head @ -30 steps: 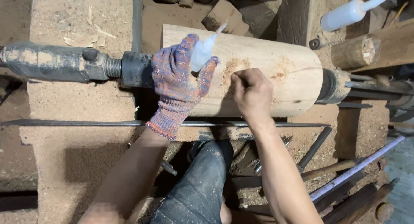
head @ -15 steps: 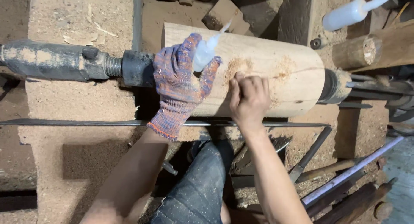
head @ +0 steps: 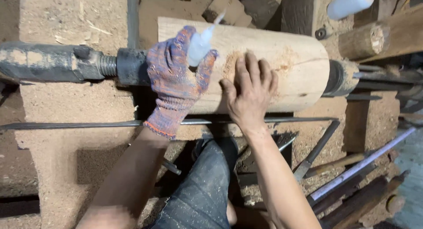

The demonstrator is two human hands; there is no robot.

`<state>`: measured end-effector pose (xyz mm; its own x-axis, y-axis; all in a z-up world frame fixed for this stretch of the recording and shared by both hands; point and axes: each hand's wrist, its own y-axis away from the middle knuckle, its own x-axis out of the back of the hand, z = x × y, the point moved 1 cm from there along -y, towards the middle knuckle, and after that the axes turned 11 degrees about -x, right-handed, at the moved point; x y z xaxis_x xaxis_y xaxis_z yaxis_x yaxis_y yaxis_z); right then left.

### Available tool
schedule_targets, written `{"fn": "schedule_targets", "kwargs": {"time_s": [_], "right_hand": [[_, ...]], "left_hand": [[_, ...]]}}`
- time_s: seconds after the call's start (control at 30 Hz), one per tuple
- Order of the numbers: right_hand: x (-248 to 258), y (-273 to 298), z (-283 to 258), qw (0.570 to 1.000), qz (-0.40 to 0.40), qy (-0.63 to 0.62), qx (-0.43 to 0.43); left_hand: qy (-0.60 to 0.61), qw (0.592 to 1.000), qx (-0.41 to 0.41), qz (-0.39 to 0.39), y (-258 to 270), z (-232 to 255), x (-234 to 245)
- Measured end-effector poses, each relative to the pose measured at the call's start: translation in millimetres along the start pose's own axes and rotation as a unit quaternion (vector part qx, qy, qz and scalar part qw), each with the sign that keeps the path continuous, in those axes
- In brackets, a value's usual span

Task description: Applying filler liquid to a wooden cylinder on a lathe and smoothing it by hand

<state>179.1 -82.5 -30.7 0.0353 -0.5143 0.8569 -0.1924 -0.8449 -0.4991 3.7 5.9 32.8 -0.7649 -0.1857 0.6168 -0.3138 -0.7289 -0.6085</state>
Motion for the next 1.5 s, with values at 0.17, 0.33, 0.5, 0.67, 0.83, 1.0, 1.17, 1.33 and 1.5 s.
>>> {"fn": "schedule_targets", "kwargs": {"time_s": [0.17, 0.33, 0.5, 0.67, 0.83, 1.0, 1.17, 1.33, 1.5], "right_hand": [[0, 11, 5, 0.998, -0.050, -0.018, -0.026], [3, 11, -1, 0.998, -0.056, -0.011, -0.037], [10, 57, 21, 0.994, -0.019, -0.086, -0.062], [-23, 130, -11, 0.996, -0.077, -0.034, -0.017], [-14, 58, -20, 0.995, -0.093, -0.030, -0.023], [5, 29, -22, 0.995, -0.097, -0.033, -0.018], [7, 15, -14, 0.994, -0.093, -0.061, 0.006], [9, 22, -11, 0.981, -0.106, -0.162, 0.008], [4, -21, 20, 0.975, -0.025, -0.221, -0.029]], "left_hand": [[-0.001, 1.000, -0.010, -0.001, -5, 0, -1], [0.009, 1.000, -0.019, -0.019, -6, 1, -3], [0.009, 0.999, -0.023, -0.024, -12, 4, 2], [0.012, 0.999, -0.026, -0.040, -14, 4, 1], [0.007, 0.998, -0.020, -0.052, -13, 5, 2], [0.010, 0.998, -0.026, -0.059, -17, 8, 5], [0.013, 0.997, -0.027, -0.066, -14, 10, 6], [0.013, 0.997, -0.030, -0.064, -14, 9, 5], [0.017, 0.997, -0.030, -0.071, -17, 10, 6]]}}
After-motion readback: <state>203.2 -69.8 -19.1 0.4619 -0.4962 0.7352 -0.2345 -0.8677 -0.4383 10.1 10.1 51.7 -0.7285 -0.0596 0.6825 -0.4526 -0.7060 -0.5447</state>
